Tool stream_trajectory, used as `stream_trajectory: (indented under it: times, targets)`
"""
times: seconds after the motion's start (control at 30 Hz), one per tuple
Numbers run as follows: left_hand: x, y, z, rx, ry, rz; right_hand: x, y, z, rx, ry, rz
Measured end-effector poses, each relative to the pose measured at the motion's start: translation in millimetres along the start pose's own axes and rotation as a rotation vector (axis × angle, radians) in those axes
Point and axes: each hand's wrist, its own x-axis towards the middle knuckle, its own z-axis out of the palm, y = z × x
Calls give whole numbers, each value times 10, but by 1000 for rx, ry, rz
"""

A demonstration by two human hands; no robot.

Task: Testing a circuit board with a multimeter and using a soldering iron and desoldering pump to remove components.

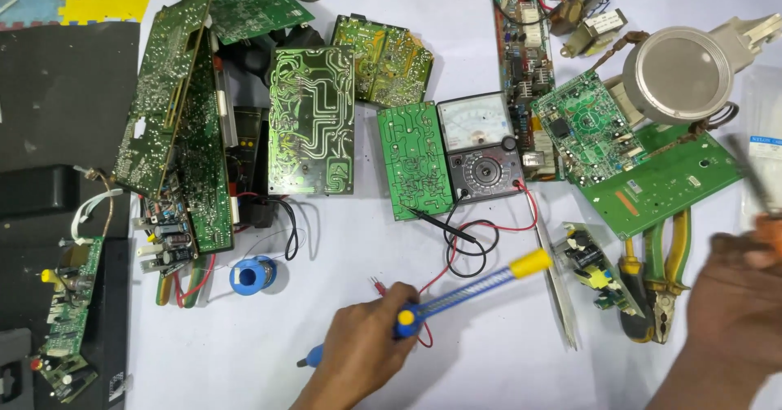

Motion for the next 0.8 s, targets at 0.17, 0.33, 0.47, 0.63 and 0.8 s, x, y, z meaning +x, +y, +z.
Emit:
stream_trajectory:
  times: [0.17,0.33,0.47,0.63,0.8]
  targets:
    - [237,409,224,239,-211,229,-384,196,829,-110,-576,-74]
    - [335,494,339,354,-219,279,-435,261,1226,-242,-748,3]
    - [455,568,517,383,-36,341,-515,302,1572,-301,-857,-30]
    - [561,596,545,384,152,439,-604,451,1667,-252,-943,20]
    - [603,774,-281,225,-390,218,-549,344,1849,-157,-821,-38]
